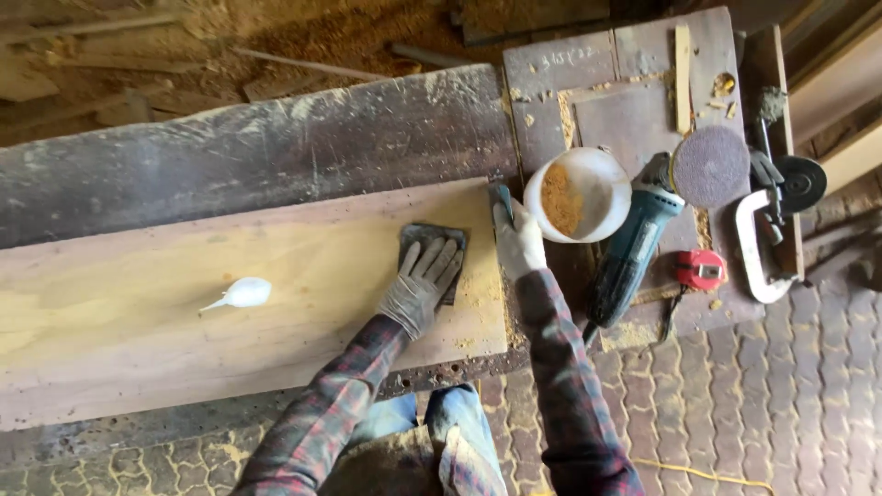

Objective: Applying filler and then scraping and sanding a wooden plank to create a smooth finish.

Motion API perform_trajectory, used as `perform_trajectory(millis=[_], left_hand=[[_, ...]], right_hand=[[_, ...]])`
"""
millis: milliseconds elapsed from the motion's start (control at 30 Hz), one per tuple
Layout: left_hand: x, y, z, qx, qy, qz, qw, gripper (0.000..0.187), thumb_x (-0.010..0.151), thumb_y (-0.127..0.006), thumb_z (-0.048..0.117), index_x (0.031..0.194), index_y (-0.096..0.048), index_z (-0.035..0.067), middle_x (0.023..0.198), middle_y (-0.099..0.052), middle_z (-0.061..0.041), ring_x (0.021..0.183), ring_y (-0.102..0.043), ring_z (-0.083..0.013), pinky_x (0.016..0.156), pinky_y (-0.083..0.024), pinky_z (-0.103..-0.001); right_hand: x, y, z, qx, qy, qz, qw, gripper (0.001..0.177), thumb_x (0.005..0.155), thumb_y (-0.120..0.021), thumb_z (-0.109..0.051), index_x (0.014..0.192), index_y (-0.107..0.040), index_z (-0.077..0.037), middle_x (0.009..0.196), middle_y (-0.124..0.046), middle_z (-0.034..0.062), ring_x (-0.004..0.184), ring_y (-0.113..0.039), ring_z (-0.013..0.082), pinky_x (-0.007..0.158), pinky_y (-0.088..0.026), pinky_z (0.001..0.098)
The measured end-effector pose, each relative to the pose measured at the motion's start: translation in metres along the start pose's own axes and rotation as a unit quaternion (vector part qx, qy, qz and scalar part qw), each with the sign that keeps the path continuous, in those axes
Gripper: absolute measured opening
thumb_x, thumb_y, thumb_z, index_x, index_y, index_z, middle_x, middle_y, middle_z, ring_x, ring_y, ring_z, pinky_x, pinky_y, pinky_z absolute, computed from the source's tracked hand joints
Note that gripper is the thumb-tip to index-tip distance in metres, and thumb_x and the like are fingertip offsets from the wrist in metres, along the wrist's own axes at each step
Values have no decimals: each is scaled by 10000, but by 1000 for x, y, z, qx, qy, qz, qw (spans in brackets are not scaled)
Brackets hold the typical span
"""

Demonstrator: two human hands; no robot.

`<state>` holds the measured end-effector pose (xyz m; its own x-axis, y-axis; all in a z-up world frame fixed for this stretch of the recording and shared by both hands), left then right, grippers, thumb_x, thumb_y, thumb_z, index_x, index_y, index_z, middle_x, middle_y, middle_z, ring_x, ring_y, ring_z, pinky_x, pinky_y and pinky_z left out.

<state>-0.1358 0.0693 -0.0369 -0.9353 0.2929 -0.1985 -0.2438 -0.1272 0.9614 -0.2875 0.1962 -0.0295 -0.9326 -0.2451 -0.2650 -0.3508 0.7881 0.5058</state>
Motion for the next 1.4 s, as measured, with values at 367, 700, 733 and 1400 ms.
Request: perform_trajectory(millis=[367,700,733,1400], left_hand=[[1,-6,-2,-15,0,37,999,833,850,-575,346,1595,-317,75,1664,-271,-163,1533,-239,-329,1243,-133,-541],[-1,-16,-6,-23,4,72,997,980,766,-730,428,1598,-362,63,1681,-271,-151,1554,-256,-320,1276,-138,-540],[0,-15,-5,-35,18,77,996,972,764,-730,423,1597,-368,76,1684,-268,-143,1558,-251,-312,1283,-139,-530],[-14,-29,98,-11,-86,78,993,681,854,-621,308,1505,-520,135,1628,-384,-162,1527,-319,-305,1280,-199,-502]], right_hand=[[6,-13,-1,-47,48,25,997,266,1066,-562,-159,1272,-686,-45,1038,-717,256,1008,-697,336,878,-533,393],[-125,12,48,70,-45,-41,996,332,1036,-570,-122,1344,-657,-32,1166,-739,136,1055,-665,145,943,-518,299],[-129,11,51,127,-52,-45,990,328,1042,-572,-113,1346,-651,-16,1208,-741,105,1094,-628,131,975,-501,290],[-128,8,86,158,-73,-38,984,303,1052,-574,-159,1288,-681,-2,1121,-734,12,1011,-614,77,918,-502,239]])
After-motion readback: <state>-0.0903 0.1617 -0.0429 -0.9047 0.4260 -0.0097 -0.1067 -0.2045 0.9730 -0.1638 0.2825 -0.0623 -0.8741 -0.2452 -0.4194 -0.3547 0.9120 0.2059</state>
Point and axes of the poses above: each hand's wrist, its own x-axis towards the middle knuckle, its own y-axis out of the back of the hand, z = x × y, the point moved 7 cm from there along x, towards the middle knuckle
